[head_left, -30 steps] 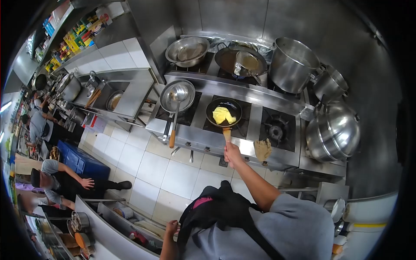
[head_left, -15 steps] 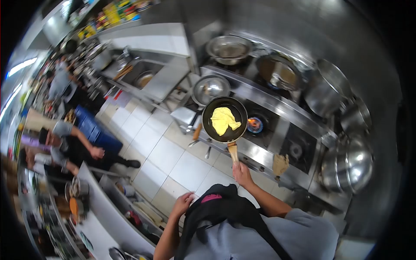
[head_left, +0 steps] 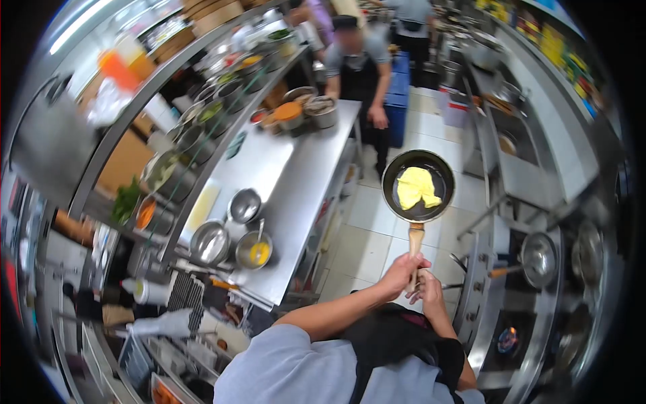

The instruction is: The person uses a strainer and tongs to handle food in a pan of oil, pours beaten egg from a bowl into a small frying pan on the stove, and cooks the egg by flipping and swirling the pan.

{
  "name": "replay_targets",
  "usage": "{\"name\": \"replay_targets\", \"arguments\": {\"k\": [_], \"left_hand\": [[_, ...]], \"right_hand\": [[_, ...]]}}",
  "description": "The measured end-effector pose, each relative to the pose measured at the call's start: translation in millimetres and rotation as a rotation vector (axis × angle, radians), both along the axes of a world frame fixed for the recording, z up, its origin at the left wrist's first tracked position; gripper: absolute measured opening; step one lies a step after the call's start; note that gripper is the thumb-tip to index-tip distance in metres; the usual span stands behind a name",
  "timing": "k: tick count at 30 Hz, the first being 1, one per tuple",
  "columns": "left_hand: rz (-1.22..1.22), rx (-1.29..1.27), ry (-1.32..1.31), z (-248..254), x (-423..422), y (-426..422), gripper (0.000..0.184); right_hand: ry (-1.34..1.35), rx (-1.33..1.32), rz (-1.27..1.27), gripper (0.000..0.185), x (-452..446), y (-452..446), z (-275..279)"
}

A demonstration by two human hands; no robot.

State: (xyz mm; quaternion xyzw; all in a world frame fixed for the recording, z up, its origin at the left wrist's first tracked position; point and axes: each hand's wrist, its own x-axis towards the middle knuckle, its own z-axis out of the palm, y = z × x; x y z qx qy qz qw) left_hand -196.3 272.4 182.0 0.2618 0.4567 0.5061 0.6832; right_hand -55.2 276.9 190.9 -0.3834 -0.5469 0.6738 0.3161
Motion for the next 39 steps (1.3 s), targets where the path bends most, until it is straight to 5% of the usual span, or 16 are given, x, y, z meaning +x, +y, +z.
{"name": "replay_targets", "arguments": {"k": [2,7,11,16,18,20,22,25,28,32,33,34,39], "left_hand": [[0.311,-0.007,-0.167,-3.9,-39.8,-1.6,0.024],[0.618,-0.097,-0.304,-3.0,-211.2,-44.1,0.019],[0.862,-0.086,0.043,-24.1,-368.8,-82.4,0.024],[1.142,-0.569,0.641,-61.2,-559.5,-138.2,0.028],[1.038,-0.824,1.12,-44.3,-588.8,-145.3,0.031],[0.89,-0.862,1.293,-79.1,-653.8,-172.9,0.032],[1.077,-0.828,1.124,-104.6,-693.9,-193.2,0.033],[0.85,-0.874,1.466,-113.5,-712.7,-215.4,0.025],[0.925,-0.999,1.54,-116.1,-708.5,-218.9,0.032],[1.203,-0.952,1.365,-103.9,-677.2,-219.5,0.033],[1.262,-0.929,1.141,-87.2,-663.0,-210.7,0.034],[1.315,-0.897,0.917,-68.4,-647.1,-199.3,0.036],[1.466,-0.687,0.647,-57.7,-619.7,-205.5,0.029]], "right_hand": [[-0.051,-0.063,0.047,0.051,-0.8,2.4,-10.1],[-0.188,-0.317,0.024,0.054,34.3,5.9,-106.0],[-0.307,-0.544,-0.11,0.054,58.5,-0.6,-133.4],[-0.364,-0.597,-0.178,0.051,42.1,6.2,-142.5],[-0.394,-0.484,-0.128,0.046,16.2,16.9,-143.4],[-0.383,-0.507,-0.025,0.039,-29.0,31.4,-135.4],[-0.347,-0.456,0.133,0.034,-84.0,42.4,-132.6],[-0.349,-0.296,0.455,0.03,-193.0,52.3,-129.6],[-0.352,0.255,0.636,0.038,-308.7,48.7,-128.8],[-0.417,0.183,0.673,0.069,-444.5,23.0,-163.8],[-0.417,0.133,0.616,0.071,-467.2,13.8,-167.0],[-0.42,0.126,0.622,0.071,-483.0,6.9,-171.0],[-0.447,0.164,0.62,0.051,-524.5,-15.5,-180.6]]}}
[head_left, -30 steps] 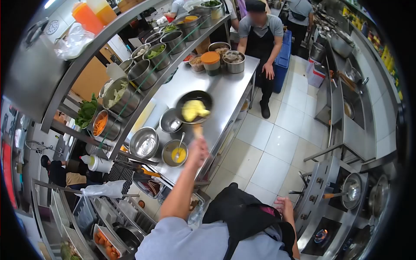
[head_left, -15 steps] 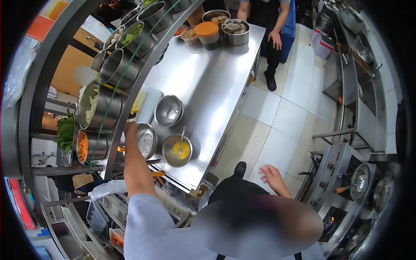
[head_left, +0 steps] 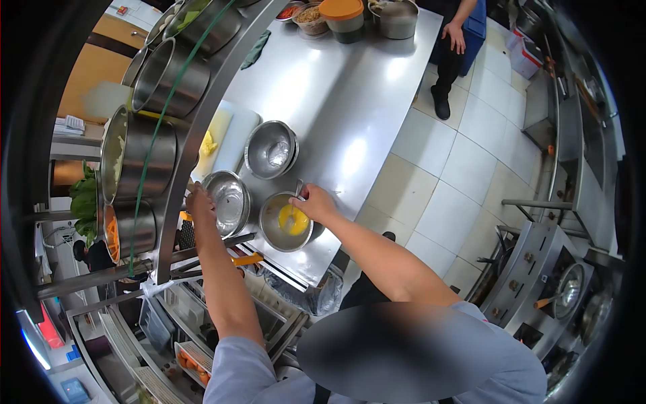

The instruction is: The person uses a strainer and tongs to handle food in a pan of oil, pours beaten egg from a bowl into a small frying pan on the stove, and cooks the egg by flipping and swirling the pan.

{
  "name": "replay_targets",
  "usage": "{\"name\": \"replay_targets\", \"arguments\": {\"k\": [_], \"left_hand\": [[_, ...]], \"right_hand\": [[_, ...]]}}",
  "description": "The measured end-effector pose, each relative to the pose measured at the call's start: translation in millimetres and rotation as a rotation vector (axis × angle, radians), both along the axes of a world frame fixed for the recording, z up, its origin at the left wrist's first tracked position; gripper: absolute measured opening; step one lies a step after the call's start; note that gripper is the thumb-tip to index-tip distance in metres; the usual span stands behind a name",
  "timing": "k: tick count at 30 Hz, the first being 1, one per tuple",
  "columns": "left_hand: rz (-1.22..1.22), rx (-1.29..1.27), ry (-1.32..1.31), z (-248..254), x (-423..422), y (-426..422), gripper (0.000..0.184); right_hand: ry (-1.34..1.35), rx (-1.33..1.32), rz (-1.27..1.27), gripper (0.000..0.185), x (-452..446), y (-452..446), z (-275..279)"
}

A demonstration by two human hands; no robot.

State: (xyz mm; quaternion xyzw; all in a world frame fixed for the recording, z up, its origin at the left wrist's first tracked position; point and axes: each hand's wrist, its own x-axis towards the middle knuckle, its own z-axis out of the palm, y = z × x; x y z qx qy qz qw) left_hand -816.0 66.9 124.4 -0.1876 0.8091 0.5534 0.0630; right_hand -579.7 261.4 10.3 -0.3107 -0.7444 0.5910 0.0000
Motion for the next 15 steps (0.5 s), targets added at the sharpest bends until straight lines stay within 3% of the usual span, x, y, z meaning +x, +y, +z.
{"name": "replay_targets", "arguments": {"k": [5,9,15], "left_hand": [[-0.185,0.438,-0.001,20.2,66.1,11.0,0.024],[-0.284,0.516,-0.099,32.9,129.3,23.4,0.022],[-0.742,0.493,-0.286,51.0,221.3,68.4,0.027]], "right_hand": [[0.12,-0.052,-0.027,0.034,-0.1,-6.0,-22.9],[0.194,-0.128,-0.008,0.03,36.4,4.0,-32.9],[0.199,-0.287,-0.245,0.026,169.4,37.5,-4.3]]}}
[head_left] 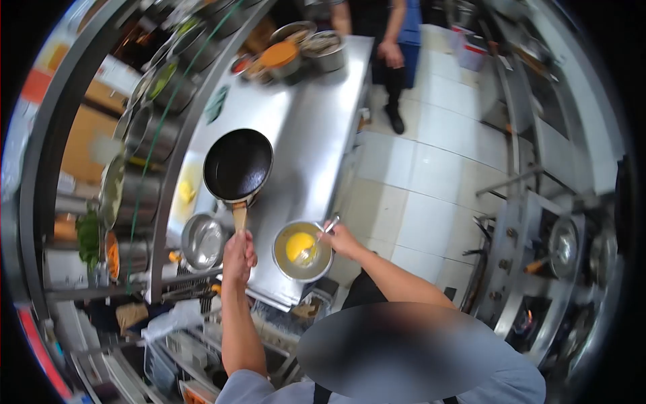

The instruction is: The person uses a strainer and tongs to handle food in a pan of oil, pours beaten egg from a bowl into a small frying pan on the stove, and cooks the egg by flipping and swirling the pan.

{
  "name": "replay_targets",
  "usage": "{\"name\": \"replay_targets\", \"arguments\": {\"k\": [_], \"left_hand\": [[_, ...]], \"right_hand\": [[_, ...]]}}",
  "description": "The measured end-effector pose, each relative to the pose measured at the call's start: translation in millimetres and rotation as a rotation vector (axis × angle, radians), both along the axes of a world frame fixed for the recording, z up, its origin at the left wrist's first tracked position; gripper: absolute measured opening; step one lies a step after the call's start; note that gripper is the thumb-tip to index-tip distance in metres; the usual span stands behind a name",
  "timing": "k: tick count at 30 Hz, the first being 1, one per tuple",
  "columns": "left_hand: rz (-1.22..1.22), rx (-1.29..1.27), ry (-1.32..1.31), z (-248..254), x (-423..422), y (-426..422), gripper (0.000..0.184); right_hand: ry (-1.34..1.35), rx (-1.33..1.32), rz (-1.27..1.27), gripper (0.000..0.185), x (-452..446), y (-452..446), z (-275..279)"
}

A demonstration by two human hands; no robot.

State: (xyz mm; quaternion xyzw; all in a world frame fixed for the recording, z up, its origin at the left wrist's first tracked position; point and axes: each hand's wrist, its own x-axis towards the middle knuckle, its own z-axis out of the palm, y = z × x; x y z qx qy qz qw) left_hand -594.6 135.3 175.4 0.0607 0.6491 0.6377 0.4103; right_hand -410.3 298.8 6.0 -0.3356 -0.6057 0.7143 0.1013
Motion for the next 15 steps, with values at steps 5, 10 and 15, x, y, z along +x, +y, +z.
{"name": "replay_targets", "arguments": {"k": [5,10,15], "left_hand": [[-0.454,-0.082,0.136,-11.0,88.1,60.2,0.033],[-0.959,-0.009,0.089,-54.2,254.6,142.4,0.032],[-1.351,0.0,-0.046,-119.4,459.9,190.0,0.029]], "right_hand": [[0.025,0.122,-0.251,0.022,188.2,17.5,19.3],[-0.162,0.37,-0.76,0.025,430.2,-16.5,62.7],[-0.471,0.226,-1.158,0.022,625.7,-101.0,99.8]]}}
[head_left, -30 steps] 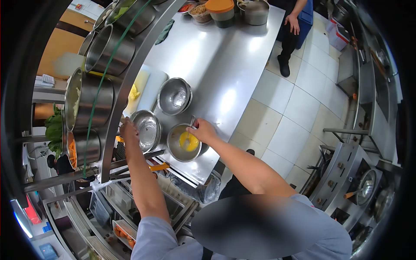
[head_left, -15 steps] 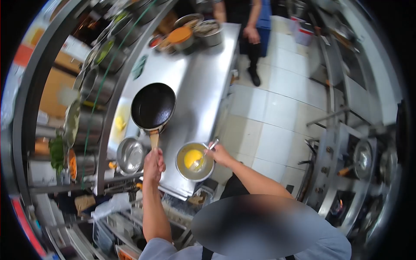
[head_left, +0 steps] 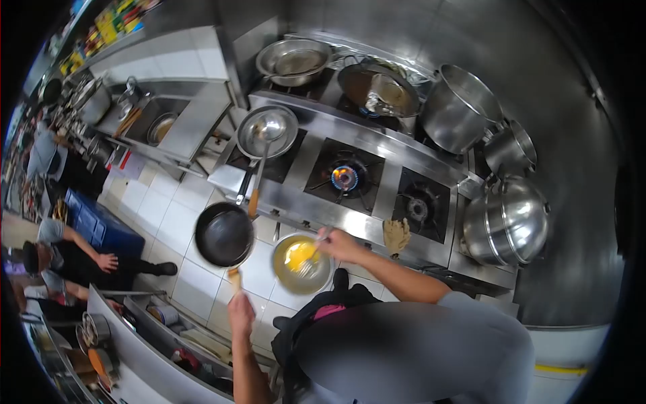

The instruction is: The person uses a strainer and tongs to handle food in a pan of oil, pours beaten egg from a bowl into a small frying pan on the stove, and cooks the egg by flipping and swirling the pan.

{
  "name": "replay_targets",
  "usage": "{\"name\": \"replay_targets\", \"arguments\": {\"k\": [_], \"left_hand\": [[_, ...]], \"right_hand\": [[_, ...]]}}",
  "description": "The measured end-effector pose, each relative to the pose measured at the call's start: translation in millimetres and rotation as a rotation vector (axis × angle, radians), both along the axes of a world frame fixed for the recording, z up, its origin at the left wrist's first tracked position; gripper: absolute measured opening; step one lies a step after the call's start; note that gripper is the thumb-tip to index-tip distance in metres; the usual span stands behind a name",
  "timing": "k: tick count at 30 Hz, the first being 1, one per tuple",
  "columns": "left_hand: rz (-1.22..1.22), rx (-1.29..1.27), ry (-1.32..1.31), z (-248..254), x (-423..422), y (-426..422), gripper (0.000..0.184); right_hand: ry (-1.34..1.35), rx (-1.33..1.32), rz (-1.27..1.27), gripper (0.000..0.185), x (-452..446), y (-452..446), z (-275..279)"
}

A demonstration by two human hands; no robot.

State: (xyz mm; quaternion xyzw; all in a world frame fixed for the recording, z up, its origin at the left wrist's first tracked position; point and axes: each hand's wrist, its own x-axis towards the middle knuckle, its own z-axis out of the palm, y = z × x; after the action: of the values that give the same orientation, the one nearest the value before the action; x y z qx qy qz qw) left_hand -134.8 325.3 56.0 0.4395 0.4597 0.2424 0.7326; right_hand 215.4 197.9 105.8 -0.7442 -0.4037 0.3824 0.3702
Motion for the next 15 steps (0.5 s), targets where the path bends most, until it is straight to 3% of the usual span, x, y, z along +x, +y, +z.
{"name": "replay_targets", "arguments": {"k": [6,9,15], "left_hand": [[-0.384,-0.039,-0.042,-24.3,220.6,-5.0,0.034],[-0.51,0.023,0.048,-39.6,294.2,-12.3,0.04],[-0.709,0.069,0.209,-90.9,368.5,-2.4,0.046]], "right_hand": [[0.211,0.11,-0.717,0.015,137.3,-99.2,-24.6],[0.208,0.266,-0.788,0.015,180.9,-125.6,-26.5],[0.275,0.203,-0.95,0.014,228.7,-119.4,-36.2]]}}
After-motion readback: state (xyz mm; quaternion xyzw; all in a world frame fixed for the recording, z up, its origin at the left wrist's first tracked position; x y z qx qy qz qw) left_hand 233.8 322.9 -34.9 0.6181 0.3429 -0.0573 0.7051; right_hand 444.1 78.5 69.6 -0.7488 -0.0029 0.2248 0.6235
